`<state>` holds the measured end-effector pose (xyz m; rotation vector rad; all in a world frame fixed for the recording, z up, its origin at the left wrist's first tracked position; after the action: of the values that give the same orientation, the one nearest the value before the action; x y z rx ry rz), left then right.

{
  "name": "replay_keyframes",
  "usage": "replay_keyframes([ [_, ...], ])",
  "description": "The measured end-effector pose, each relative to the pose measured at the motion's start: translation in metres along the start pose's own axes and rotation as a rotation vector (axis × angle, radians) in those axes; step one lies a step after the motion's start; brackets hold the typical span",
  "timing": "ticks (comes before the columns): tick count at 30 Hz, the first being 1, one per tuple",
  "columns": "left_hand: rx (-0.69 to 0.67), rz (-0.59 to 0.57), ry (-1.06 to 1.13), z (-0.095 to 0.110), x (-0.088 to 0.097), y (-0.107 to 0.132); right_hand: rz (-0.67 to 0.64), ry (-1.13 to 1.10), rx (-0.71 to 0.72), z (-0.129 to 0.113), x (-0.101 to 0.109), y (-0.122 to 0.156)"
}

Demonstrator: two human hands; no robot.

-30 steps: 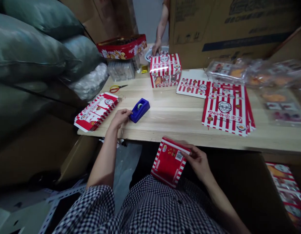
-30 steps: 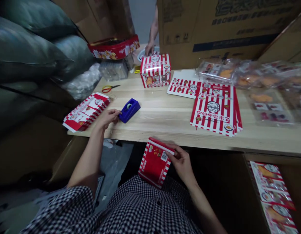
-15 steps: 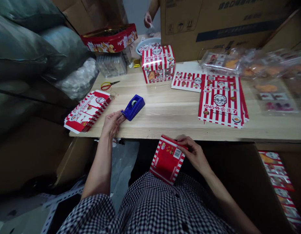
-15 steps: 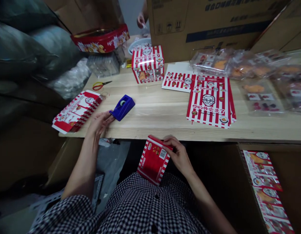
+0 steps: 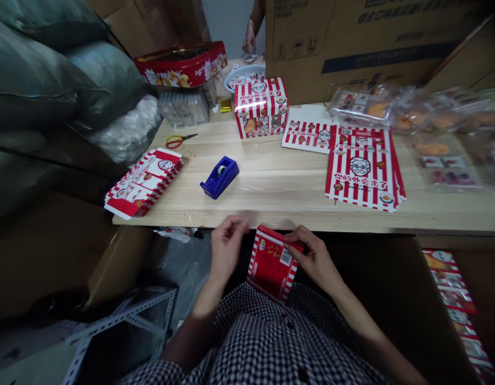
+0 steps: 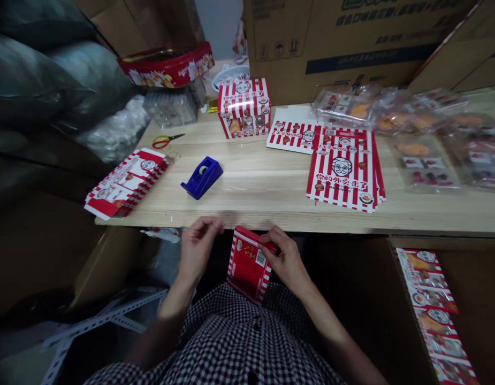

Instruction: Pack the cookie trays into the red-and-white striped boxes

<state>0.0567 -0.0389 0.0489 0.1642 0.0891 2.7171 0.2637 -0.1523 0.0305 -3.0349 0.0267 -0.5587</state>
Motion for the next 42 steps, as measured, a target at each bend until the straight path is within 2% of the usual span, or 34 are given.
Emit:
replay_keyframes([
  [2, 0.082, -0.098, 0.155, 0.005, -0.033, 0.021, -0.032, 0.021, 0.026, -0.001, -0.003, -0.002],
  [4, 0.149, -0.123, 0.279, 0.002, -0.054, 0.031, -0.046, 0.023, 0.041, -0.001, -0.006, -0.003],
  [8, 0.223, -0.102, 0.450, -0.012, -0.068, 0.033, -0.020, 0.005, 0.075, 0.000, -0.010, -0.003],
  [17, 0.251, -0.006, 0.545, -0.014, -0.071, 0.035, 0.040, 0.061, 0.054, 0.000, -0.018, -0.001],
  [23, 0.261, 0.021, 0.552, -0.012, -0.070, 0.032, -0.015, 0.121, 0.137, -0.005, -0.018, -0.002],
  [29, 0.272, 0.006, 0.475, -0.013, -0.069, 0.035, -0.128, 0.164, 0.058, -0.012, -0.014, -0.006],
  [33, 0.282, -0.030, 0.306, -0.020, -0.064, 0.037, -0.139, 0.116, 0.037, -0.012, -0.013, -0.009],
  [36, 0.254, -0.030, -0.038, -0.024, -0.052, 0.035, -0.123, 0.078, 0.037, -0.011, -0.011, -0.010],
  [39, 0.170, 0.079, -0.373, -0.029, -0.038, 0.030, -0.111, 0.021, 0.023, -0.009, -0.009, -0.010],
  [41, 0.106, 0.116, -0.366, -0.035, -0.031, 0.026, -0.097, -0.040, -0.003, -0.004, -0.009, -0.009],
  [42, 0.100, 0.073, -0.274, -0.038, -0.030, 0.024, -0.078, -0.081, -0.020, 0.000, -0.009, -0.008],
])
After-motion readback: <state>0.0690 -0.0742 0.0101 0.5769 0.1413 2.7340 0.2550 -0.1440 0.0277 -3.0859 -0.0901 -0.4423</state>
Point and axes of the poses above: each hand's wrist, its own y-axis away from the middle knuckle, its own x-axis out of the back of the hand, z = x × y, the point moved 1 cm from there along -y, towards the middle knuckle, and after that the axes turned 11 degrees about -z, right-handed, at the moved point
